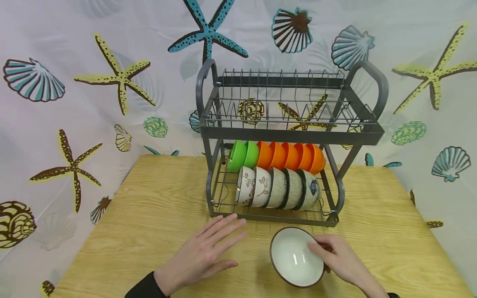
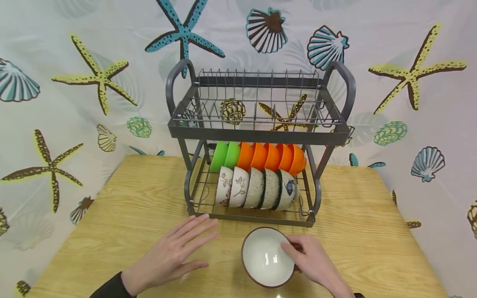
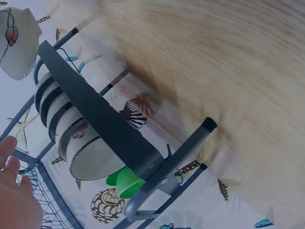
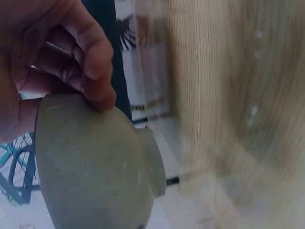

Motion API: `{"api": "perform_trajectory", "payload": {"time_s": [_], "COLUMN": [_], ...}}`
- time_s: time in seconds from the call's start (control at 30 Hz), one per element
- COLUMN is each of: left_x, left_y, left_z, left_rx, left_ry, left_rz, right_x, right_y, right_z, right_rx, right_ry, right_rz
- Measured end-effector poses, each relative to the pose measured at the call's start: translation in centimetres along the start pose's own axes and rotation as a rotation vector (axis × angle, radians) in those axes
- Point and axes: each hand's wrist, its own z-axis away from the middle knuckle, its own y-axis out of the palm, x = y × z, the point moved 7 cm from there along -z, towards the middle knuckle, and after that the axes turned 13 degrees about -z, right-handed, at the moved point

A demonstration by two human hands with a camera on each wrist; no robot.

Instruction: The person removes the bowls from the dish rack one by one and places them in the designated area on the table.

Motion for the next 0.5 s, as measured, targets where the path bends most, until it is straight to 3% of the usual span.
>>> {"api": "perform_trajectory", "payload": {"time_s": [0.3,0.5], "left_x": [1.3,2.0], "left_y": [1.6,2.3], "left_z": [0.7,1.2], "left_rx": [0.030,0.044], "left_ry": [-0.067,-0.100], "left_rz": [0.027,0.043], "right_x": [-2.3,-5.7], "right_y": [-5.3,-10.7], "right_z": [1.6,3.2], "right_rx": [0.063,0.065], "right_ry": [0.001,0.118], "right_rz": [0.144,0.191]}}
